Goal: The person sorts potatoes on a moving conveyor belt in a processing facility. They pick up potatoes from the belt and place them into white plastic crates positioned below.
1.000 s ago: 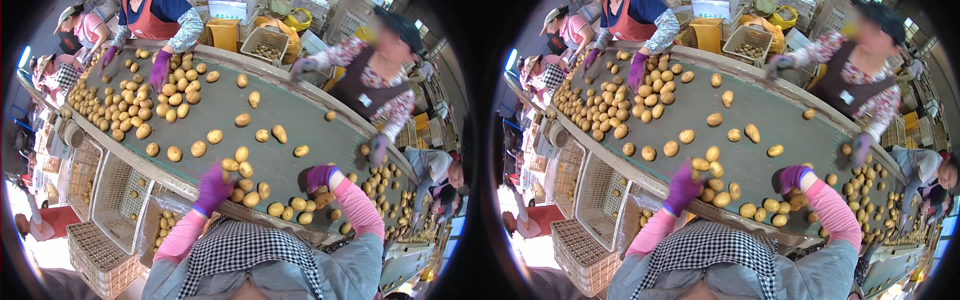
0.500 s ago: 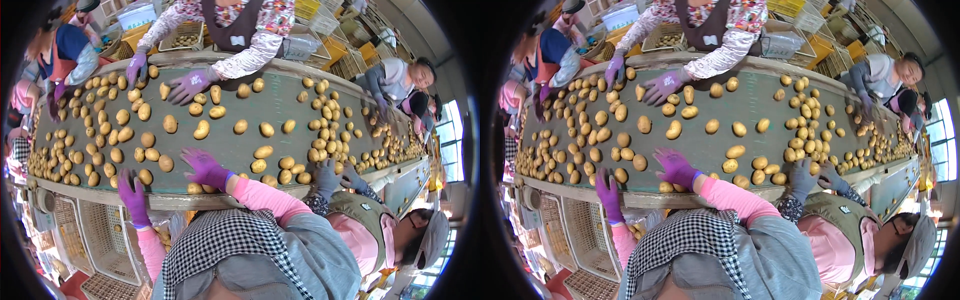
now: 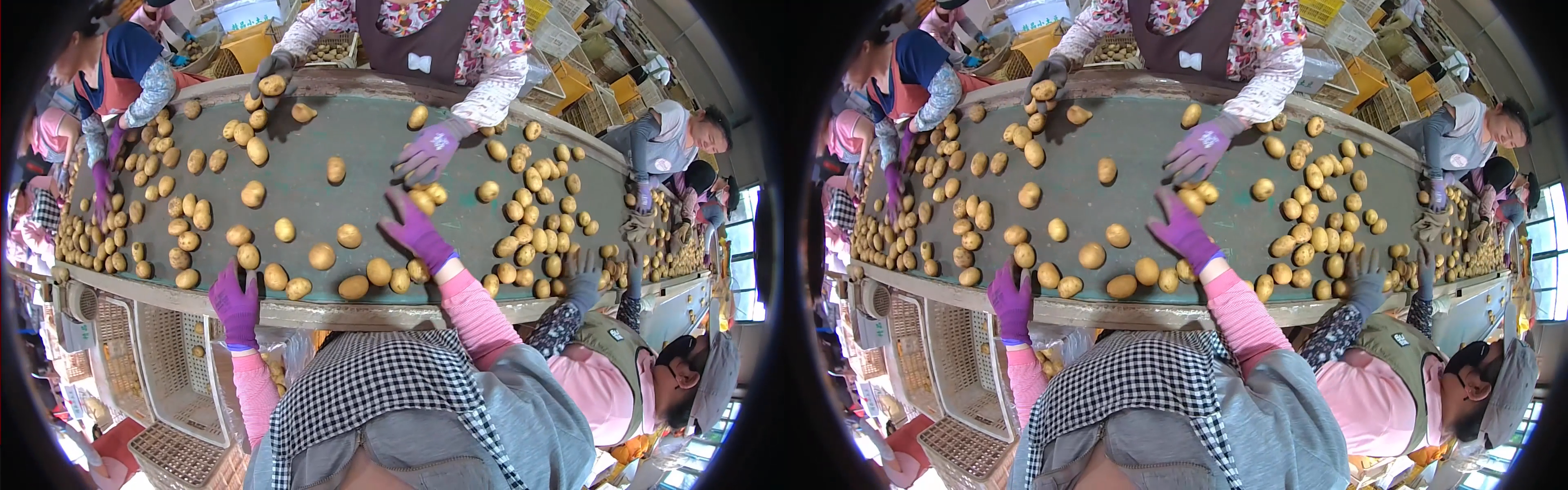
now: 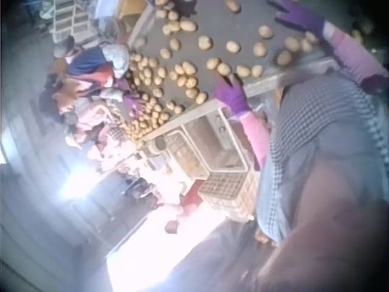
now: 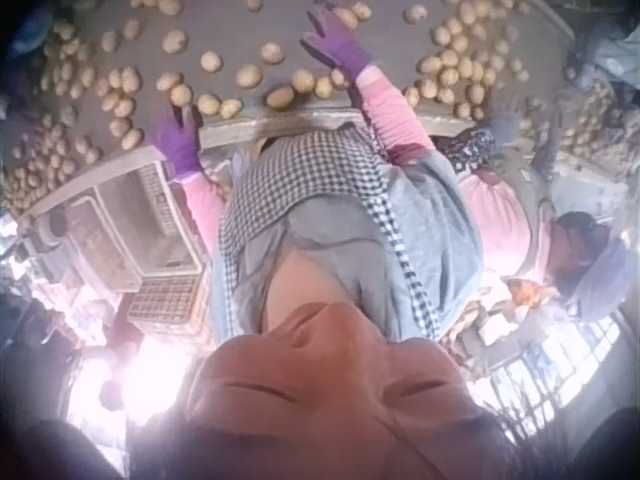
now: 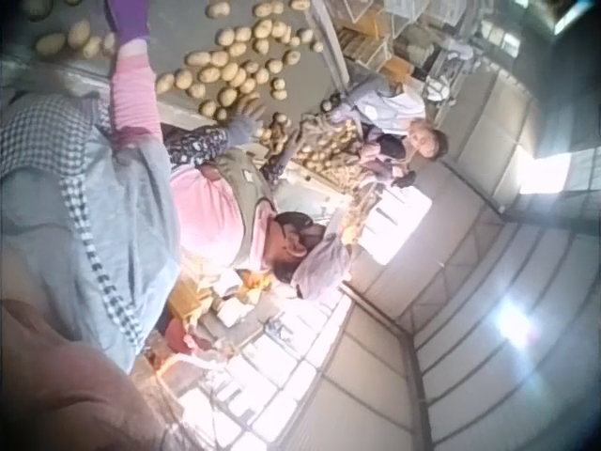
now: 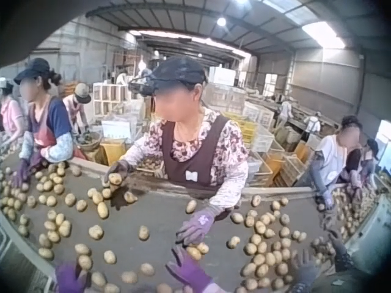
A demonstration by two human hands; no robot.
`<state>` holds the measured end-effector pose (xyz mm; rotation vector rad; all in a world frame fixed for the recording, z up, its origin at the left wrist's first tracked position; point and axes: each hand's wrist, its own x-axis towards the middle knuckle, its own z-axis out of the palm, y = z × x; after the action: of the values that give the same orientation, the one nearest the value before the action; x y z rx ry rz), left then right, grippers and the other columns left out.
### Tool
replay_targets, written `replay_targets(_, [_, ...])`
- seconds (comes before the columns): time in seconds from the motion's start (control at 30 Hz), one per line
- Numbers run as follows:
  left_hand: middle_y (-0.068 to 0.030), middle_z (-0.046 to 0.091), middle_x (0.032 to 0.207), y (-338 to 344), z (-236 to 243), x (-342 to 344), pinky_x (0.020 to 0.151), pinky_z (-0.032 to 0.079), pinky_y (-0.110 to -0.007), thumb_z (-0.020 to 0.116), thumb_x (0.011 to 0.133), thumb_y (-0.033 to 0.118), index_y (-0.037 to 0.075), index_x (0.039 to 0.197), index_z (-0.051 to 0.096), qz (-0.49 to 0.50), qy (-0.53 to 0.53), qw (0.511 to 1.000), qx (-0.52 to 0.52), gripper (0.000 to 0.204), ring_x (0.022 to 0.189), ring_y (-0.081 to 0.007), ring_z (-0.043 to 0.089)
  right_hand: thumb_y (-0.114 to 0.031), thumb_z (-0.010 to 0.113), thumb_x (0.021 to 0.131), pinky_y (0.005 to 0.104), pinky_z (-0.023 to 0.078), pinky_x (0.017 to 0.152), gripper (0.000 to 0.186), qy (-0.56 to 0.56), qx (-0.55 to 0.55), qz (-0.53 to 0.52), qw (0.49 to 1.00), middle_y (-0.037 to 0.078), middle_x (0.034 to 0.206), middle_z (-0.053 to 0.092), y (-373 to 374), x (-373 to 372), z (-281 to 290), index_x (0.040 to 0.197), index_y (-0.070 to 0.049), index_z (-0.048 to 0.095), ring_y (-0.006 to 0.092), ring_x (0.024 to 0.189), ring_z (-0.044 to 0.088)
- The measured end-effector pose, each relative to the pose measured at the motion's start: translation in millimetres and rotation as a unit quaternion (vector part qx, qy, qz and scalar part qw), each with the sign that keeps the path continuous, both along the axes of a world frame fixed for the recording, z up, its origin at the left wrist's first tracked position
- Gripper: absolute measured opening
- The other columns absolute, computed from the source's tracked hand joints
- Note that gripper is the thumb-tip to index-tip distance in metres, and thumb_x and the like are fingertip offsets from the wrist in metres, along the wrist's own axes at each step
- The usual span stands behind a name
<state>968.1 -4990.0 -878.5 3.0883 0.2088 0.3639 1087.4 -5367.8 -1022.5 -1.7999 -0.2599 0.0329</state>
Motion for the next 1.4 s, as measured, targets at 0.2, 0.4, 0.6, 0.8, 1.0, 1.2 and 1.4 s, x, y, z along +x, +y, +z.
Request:
replay_targets(0.2, [-0.0179,0.067,0.111,-40.9,-7.2,-1.5,0.093,0.048,-0.050,0.072,0.091,0.033,0.005,0.133,0.064,-0.020,0.035,0.999,-0.029,0.051,0.098,-0.0387,0.064,-0.030,0.074,0.089,0.0489,0.046,0.111,0.064,-0.030,-0.173,-0.227,0.958,0.026,0.138,0.062,-29.7,3.1,-10.4,0.142,-0.001,0.057,0.0432,0.129,0.059])
replay_targets(0.4, [-0.0205,0.069,0.122,-159.3,-33.4,2.4,0.094,0.055,-0.049,0.075,0.089,0.020,0.005,0.125,0.066,-0.171,-0.030,0.967,-0.188,0.040,0.111,-0.0407,0.068,-0.028,0.075,0.086,0.0558,0.038,0.117,0.065,-0.203,-0.144,0.043,0.968,0.021,0.151,0.053,44.0,-61.1,83.3,0.145,-0.005,0.058,0.0423,0.144,0.047])
replay_targets(0.6, [-0.0217,0.063,0.137,-109.0,-11.9,0.5,0.109,0.048,-0.046,0.069,0.093,0.013,0.001,0.140,0.059,-0.165,-0.068,0.912,-0.369,0.050,0.129,-0.0382,0.061,-0.021,0.069,0.095,0.0495,0.040,0.117,0.049,-0.076,-0.108,-0.052,0.990,0.026,0.150,0.054,-4.8,-38.7,123.9,0.140,-0.001,0.061,0.0429,0.139,0.052])
replay_targets(0.8, [-0.0229,0.055,0.143,61.9,22.1,42.3,0.109,0.046,-0.046,0.065,0.099,0.016,-0.005,0.141,0.056,0.137,-0.359,0.829,-0.406,0.047,0.124,-0.0355,0.059,-0.009,0.065,0.095,0.0458,0.041,0.119,0.048,-0.089,-0.079,-0.097,0.988,0.023,0.155,0.052,-13.3,-38.0,111.0,0.142,0.000,0.059,0.0372,0.145,0.049])
replay_targets(1.0, [-0.0111,0.061,0.132,304.1,46.3,61.5,0.103,0.050,-0.035,0.066,0.103,0.020,-0.001,0.139,0.056,0.187,-0.344,0.905,-0.165,0.042,0.120,-0.0229,0.059,-0.012,0.069,0.088,0.0464,0.042,0.117,0.049,-0.034,-0.031,0.126,0.991,0.024,0.151,0.054,47.5,-80.4,170.3,0.136,-0.002,0.062,0.0404,0.139,0.054])
replay_targets(1.2, [-0.0031,0.064,0.130,308.3,68.5,110.5,0.099,0.051,-0.032,0.061,0.108,0.028,0.007,0.147,0.057,0.128,-0.121,0.786,-0.592,0.045,0.117,-0.0162,0.060,-0.017,0.075,0.085,0.0469,0.045,0.115,0.058,-0.043,-0.060,0.196,0.978,0.020,0.151,0.055,46.9,-63.3,108.1,0.141,-0.007,0.060,0.0390,0.141,0.052])
replay_targets(1.4, [-0.0010,0.062,0.134,125.6,115.7,139.1,0.095,0.049,-0.027,0.060,0.103,0.030,0.012,0.155,0.052,0.044,0.116,0.821,-0.557,0.056,0.109,-0.0119,0.057,-0.016,0.076,0.085,0.0485,0.046,0.112,0.064,-0.087,-0.077,0.228,0.967,0.021,0.154,0.051,77.4,-52.5,126.9,0.145,-0.009,0.056,0.0416,0.140,0.051])
